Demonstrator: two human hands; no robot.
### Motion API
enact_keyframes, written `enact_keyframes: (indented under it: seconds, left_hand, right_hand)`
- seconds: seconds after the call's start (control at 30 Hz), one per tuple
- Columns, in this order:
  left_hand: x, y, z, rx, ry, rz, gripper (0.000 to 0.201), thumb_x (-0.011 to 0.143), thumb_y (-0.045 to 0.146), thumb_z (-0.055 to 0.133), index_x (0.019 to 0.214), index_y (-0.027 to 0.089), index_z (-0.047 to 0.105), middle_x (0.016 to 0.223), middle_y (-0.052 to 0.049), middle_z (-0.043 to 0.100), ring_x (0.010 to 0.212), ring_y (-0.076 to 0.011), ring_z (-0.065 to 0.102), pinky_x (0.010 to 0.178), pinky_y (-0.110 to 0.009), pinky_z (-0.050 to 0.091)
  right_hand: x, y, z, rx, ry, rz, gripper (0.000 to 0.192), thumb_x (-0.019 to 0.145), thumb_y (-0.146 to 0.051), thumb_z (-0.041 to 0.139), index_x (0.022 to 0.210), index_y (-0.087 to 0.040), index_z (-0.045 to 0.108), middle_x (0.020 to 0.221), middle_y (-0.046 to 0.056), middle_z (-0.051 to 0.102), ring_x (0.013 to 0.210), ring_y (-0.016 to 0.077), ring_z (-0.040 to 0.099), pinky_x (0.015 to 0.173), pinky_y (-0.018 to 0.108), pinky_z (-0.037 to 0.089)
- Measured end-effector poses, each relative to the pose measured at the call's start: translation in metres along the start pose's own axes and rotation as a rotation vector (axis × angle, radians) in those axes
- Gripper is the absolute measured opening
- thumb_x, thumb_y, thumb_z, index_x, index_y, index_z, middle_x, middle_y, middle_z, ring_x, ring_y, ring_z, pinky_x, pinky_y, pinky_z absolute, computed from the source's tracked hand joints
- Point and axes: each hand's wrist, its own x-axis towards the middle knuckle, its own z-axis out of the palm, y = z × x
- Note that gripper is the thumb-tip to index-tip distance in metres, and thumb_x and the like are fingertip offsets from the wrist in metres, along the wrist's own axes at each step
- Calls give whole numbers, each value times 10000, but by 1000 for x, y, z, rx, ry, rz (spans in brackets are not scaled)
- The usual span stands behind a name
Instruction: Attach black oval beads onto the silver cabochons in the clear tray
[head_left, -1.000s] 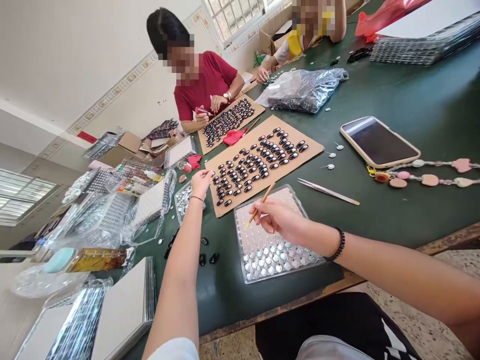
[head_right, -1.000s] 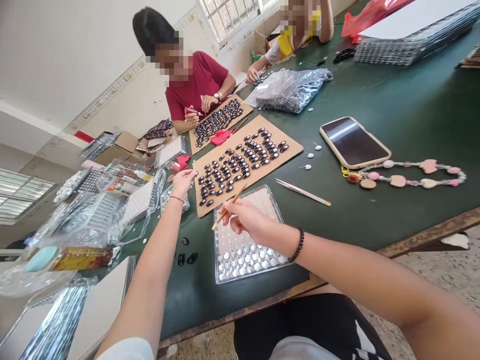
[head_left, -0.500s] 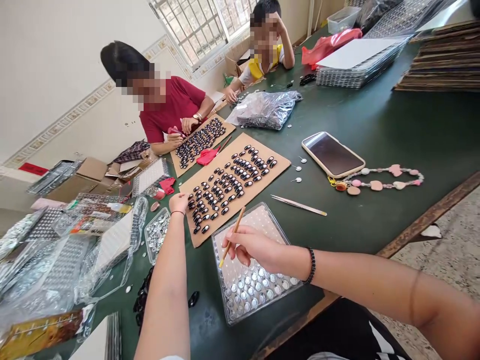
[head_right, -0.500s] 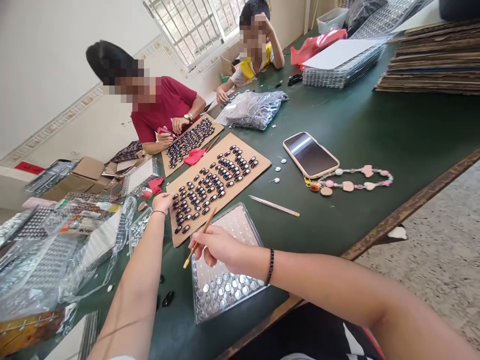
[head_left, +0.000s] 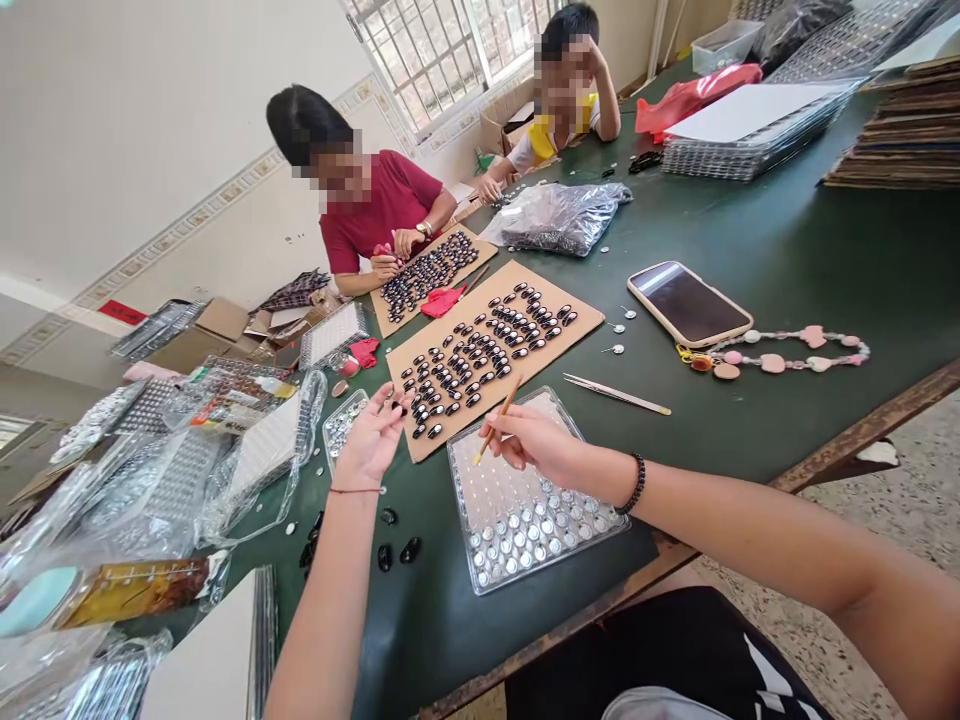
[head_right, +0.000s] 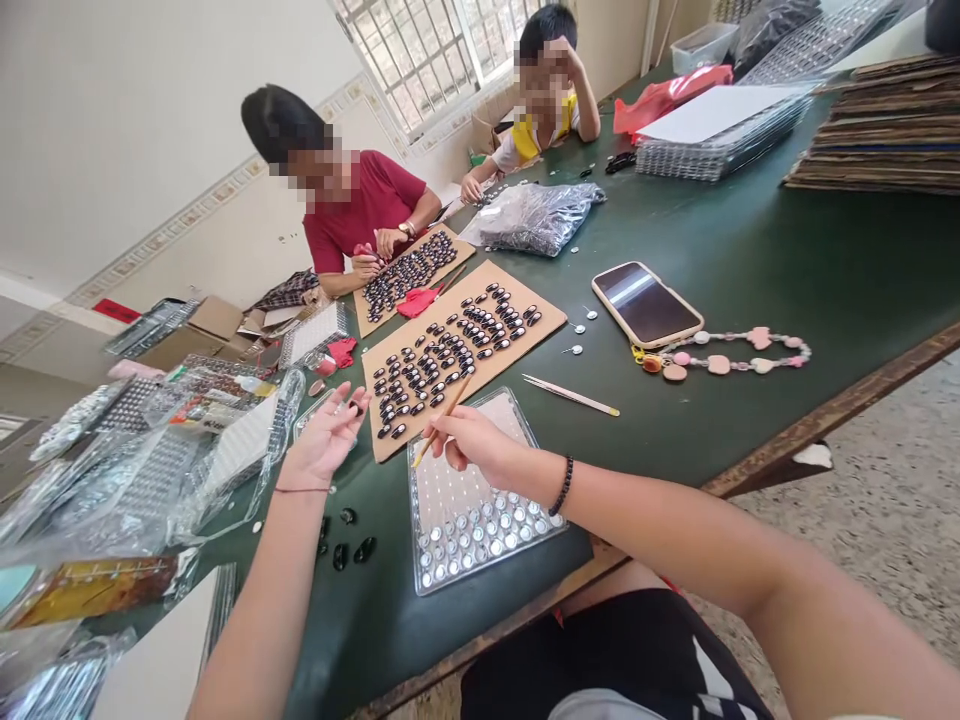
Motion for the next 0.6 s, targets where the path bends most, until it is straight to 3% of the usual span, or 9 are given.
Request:
enact_keyframes:
  seconds: [0.1,0.27,0.6]
  left_hand:
    - [-29,-19,-14,-20,16,-32,332,712,-56,457,958,122,591,1001,-89,619,854,-119,610,747,-203,521]
    - [-67,-49,-25,-118,-2,-140,290,735,6,498,967,133,617,1042,-90,617,747,-79,604,692,-175,527]
    - [-86,-65,-10,-59,-92,-197,155,704,192,625,851,145,620,817,-59,650,521,-32,507,500,-139,456]
  right_hand:
    - [3,5,-3,-34,10,-27,190,820,-260,427,723,-134,531,562,-27,505,336,17,353,352,166,236]
    - [6,8,-6,-96,31,-64,188,810,-277,439,728,-132,526,565,-26,505,348,17,355,350,161,240]
    - [-4,16,3,-558,-5,-153,215,844,-319,392,778,-146,501,600,-26,485,375,36,369,382,196,272]
